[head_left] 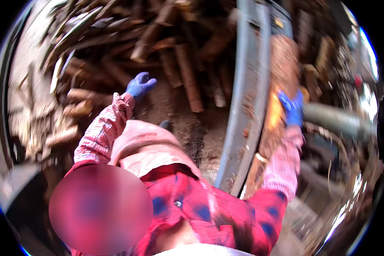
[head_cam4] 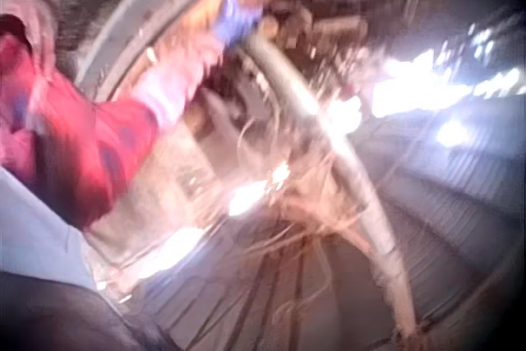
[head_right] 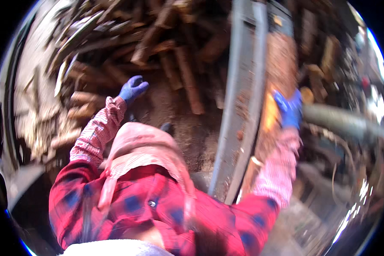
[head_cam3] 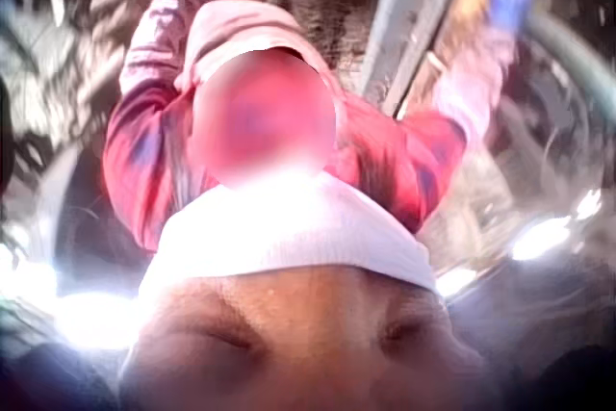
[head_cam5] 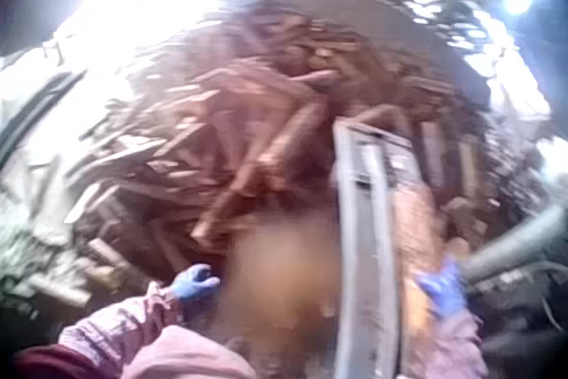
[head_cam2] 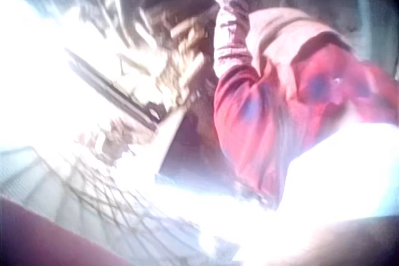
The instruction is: The person repeatedly picks up logs from a large pile and feeds them into a wood chipper. They handle the logs one at a time, positioning them to be pulled into the machine's intake. The task continues throughout the clip with a steady rhythm of picking, lifting, and feeding logs.
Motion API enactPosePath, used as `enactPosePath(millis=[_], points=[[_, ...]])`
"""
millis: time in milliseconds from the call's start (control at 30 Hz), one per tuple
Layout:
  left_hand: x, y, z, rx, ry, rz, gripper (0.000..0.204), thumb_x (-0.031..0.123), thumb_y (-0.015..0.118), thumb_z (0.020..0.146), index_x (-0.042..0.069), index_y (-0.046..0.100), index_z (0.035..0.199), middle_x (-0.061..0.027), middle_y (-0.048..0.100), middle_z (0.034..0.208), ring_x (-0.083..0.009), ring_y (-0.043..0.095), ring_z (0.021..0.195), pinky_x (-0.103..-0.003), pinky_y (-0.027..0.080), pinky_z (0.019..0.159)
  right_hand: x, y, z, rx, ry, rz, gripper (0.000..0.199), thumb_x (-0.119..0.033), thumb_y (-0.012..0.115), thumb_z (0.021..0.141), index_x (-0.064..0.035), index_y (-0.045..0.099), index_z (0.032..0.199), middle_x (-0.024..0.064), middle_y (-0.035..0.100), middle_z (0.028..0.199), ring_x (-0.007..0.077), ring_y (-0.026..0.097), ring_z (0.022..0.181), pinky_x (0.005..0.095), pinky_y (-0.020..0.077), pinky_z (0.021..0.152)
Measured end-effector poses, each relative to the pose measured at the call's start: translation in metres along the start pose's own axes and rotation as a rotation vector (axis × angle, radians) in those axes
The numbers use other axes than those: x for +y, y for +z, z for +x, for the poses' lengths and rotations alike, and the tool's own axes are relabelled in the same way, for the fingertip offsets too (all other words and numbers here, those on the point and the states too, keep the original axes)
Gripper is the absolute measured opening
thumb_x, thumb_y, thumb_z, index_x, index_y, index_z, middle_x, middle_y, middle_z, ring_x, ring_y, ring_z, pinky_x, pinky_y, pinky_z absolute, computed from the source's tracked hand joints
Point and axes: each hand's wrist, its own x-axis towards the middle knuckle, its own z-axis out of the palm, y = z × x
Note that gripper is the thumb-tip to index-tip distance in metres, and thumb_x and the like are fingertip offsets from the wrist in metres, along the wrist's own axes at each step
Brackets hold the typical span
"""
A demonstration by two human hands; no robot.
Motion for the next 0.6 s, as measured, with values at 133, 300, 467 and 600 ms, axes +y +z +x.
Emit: enactPosePath(millis=[133, 300, 467, 600], points=[[-0.084, -0.092, -0.085, 0.188, -0.469, 0.17, 0.072, 0.052, 0.067, 0.076, -0.001, 0.055, 0.123, -0.0208, 0.059, 0.121, -0.0349, 0.055, 0.113, -0.039, 0.041, 0.098, -0.002, -0.032, -0.035, -0.38, 0.166, 0.451, 0.068, -0.031, 0.076, 0.077, 0.0044, 0.047, 0.128, 0.0188, 0.056, 0.123, 0.0292, 0.058, 0.103, 0.0419, 0.0459, 0.093], [-0.203, -0.161, -0.151, 0.265, -0.778, 0.165, 0.054, 0.047, 0.072, 0.074, 0.002, 0.067, 0.104, -0.0181, 0.067, 0.101, -0.0316, 0.062, 0.099, -0.041, 0.046, 0.087, -0.094, 0.029, -0.039, 0.366, -0.266, -0.387, 0.074, -0.043, 0.073, 0.078, 0.0069, 0.046, 0.126, 0.0277, 0.051, 0.125, 0.0389, 0.051, 0.114, 0.0466, 0.0422, 0.099], [-0.297, -0.253, -0.101, 0.087, -0.747, 0.314, 0.052, 0.051, 0.067, 0.077, 0.001, 0.07, 0.093, -0.0187, 0.068, 0.088, -0.0313, 0.064, 0.086, -0.042, 0.047, 0.078, -0.311, 0.187, -0.101, -0.503, -0.013, 0.281, 0.065, -0.023, 0.071, 0.082, 0.0053, 0.042, 0.132, 0.0202, 0.048, 0.132, 0.0293, 0.045, 0.123, 0.0382, 0.0332, 0.107], [-0.311, -0.364, 0.001, 0.281, -0.518, 0.183, 0.054, 0.053, 0.068, 0.077, 0.002, 0.069, 0.098, -0.0162, 0.068, 0.09, -0.029, 0.065, 0.086, -0.041, 0.048, 0.077, -0.398, 0.281, -0.173, -0.946, 0.005, 0.373, 0.061, -0.02, 0.072, 0.082, 0.0076, 0.045, 0.129, 0.0153, 0.05, 0.129, 0.0228, 0.045, 0.12, 0.0351, 0.0335, 0.105]])
